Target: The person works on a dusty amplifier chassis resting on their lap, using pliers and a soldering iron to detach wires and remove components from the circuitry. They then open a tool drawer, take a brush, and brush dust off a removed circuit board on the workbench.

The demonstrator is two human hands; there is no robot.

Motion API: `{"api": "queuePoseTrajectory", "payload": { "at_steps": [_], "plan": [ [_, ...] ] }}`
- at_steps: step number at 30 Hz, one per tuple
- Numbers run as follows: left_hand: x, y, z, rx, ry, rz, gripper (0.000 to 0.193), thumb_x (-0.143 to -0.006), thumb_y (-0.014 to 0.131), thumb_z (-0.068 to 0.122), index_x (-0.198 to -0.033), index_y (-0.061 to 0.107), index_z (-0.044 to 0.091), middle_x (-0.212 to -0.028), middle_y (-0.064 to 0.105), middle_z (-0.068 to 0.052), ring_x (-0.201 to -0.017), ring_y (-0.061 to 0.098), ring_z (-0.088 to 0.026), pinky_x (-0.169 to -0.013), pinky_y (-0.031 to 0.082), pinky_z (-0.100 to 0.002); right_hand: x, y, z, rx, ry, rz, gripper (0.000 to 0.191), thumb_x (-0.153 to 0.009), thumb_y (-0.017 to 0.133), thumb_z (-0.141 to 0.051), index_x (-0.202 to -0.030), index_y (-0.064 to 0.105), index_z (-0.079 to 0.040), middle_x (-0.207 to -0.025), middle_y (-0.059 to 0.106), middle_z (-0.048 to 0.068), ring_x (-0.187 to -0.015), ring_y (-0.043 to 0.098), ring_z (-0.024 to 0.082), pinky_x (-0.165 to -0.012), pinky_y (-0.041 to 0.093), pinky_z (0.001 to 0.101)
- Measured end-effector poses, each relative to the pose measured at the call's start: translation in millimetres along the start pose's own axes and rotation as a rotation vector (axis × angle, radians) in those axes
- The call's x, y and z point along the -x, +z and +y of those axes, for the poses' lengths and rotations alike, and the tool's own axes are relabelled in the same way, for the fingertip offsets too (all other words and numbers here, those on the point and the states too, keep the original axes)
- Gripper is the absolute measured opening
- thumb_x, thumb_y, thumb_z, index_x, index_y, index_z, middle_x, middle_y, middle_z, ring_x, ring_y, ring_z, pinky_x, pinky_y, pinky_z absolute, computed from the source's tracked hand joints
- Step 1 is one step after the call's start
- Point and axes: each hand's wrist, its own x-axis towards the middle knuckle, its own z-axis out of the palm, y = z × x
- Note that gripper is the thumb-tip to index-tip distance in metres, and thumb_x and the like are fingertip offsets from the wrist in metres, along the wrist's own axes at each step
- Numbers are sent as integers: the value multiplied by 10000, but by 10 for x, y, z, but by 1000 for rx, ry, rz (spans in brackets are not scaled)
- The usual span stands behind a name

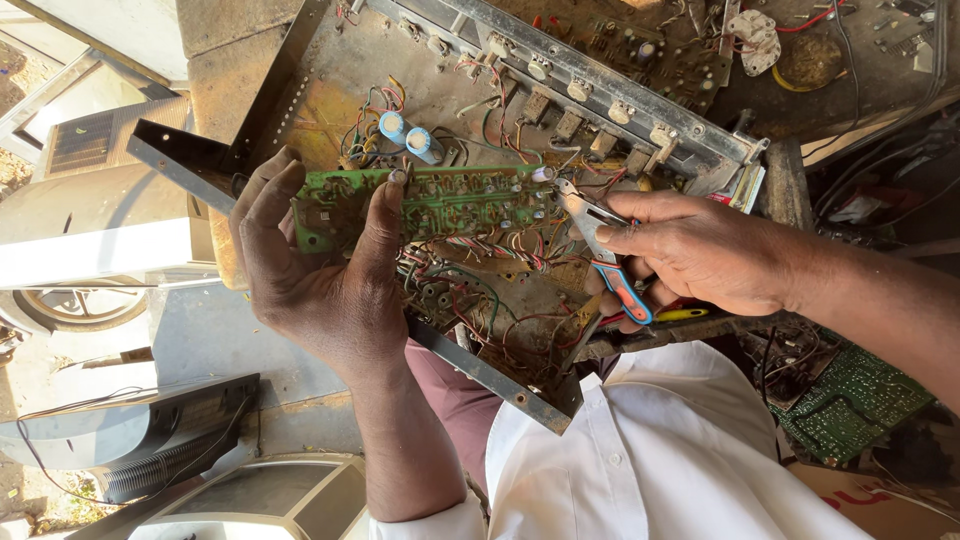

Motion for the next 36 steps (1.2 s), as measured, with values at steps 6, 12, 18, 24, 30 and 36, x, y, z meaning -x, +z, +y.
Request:
{"api": "queuePoseTrajectory", "payload": {
  "at_steps": [6,12,18,24,30,36],
  "plan": [
    [10,5,1,-11,16,-8,456,-976,938,7,-1290,610,-34,-1432,572,-118,-1286,617,-170,-1102,624,-322,-28,-38,62,92,-13,65,351,-990,524,-343,-1246,573,-107,-872,647,77,-758,666,180,-675,614,405],
    [8,-5,20,-39,25,-9,452,-973,940,17,-1283,614,-24,-1419,579,-117,-1298,626,-172,-1099,625,-316,-38,-17,84,96,-55,69,331,-1030,494,-345,-1243,557,-99,-842,617,77,-679,606,178,-596,562,397],
    [27,-23,41,-185,74,0,458,-945,963,41,-1287,662,-10,-1385,623,-128,-1288,638,-198,-1114,569,-305,4,36,-47,35,34,66,357,-999,469,-360,-1278,585,-170,-814,597,52,-666,585,160,-598,588,416],
    [29,-6,58,-150,45,9,447,-938,932,7,-1305,677,-9,-1392,624,-135,-1272,655,-194,-1086,605,-304,-40,-6,5,-34,47,65,338,-994,481,-389,-1230,557,-158,-793,562,41,-635,545,153,-542,540,384],
    [-14,-3,68,21,-28,90,422,-972,814,-87,-1358,650,-47,-1408,630,-152,-1224,670,-194,-1054,622,-319,-83,-69,57,-157,-111,20,371,-1099,450,-367,-1303,510,-63,-807,530,58,-576,428,123,-438,384,299],
    [-9,-2,31,44,-62,227,374,-1000,800,-121,-1331,632,-74,-1389,652,-149,-1202,674,-191,-1077,592,-323,171,-57,387,351,-234,29,379,-967,453,-302,-1218,585,-51,-703,514,45,-552,528,133,-446,516,324]
  ]
}}
